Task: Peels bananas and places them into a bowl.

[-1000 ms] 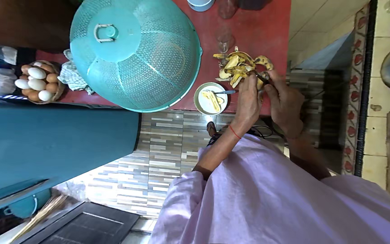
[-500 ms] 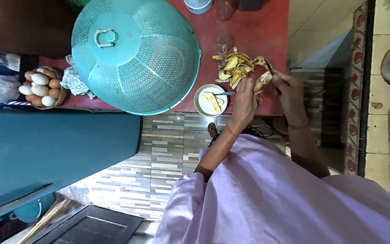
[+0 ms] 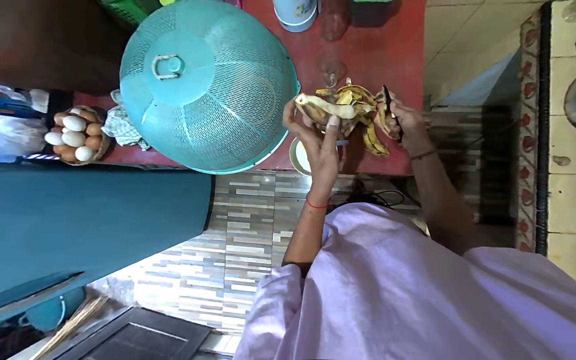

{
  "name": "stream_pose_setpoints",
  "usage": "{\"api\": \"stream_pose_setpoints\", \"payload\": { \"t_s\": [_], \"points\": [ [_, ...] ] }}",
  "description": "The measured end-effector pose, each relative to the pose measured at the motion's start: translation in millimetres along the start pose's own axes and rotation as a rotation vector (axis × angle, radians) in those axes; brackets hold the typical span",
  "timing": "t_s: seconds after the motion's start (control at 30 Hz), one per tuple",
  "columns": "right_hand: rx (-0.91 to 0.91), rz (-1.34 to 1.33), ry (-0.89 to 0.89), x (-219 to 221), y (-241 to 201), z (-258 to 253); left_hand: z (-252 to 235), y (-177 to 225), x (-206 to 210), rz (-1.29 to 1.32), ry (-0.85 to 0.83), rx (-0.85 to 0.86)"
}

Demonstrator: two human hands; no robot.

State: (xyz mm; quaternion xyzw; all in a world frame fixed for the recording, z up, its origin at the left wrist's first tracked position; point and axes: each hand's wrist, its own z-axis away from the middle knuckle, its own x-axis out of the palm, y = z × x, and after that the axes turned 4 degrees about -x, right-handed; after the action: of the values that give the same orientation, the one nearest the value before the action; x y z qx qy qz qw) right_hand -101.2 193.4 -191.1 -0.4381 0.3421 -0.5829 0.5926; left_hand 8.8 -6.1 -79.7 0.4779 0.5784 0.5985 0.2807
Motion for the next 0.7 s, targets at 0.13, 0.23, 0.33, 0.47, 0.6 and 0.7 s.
{"api": "stream_pose_setpoints", "payload": {
  "t_s": [0.13, 0.23, 0.33, 0.47, 0.6, 0.7],
  "points": [
    [0.023, -0.066, -0.089, 23, -13, -17, -9, -8, 2, 0.322, 0.025, -0.34],
    [0.069, 0.014, -0.083, 29, -8, -42, -6, -15, 4, 0.421, -0.014, -0.416],
    [0.074, 0.271, -0.056, 36, -5, -49, -6, -21, 8, 0.464, -0.015, -0.464],
    [0.005, 0.574, -0.121, 34, -10, -51, -9, -29, 12, 0.36, -0.004, -0.5],
    [-0.121, 0.669, -0.124, 32, -29, -34, -9, -39, 14, 0.248, -0.041, -0.515],
    [-0.226, 0.386, -0.243, 44, -62, 13, -6, -45, 18, 0.124, -0.072, -0.453]
  ]
}}
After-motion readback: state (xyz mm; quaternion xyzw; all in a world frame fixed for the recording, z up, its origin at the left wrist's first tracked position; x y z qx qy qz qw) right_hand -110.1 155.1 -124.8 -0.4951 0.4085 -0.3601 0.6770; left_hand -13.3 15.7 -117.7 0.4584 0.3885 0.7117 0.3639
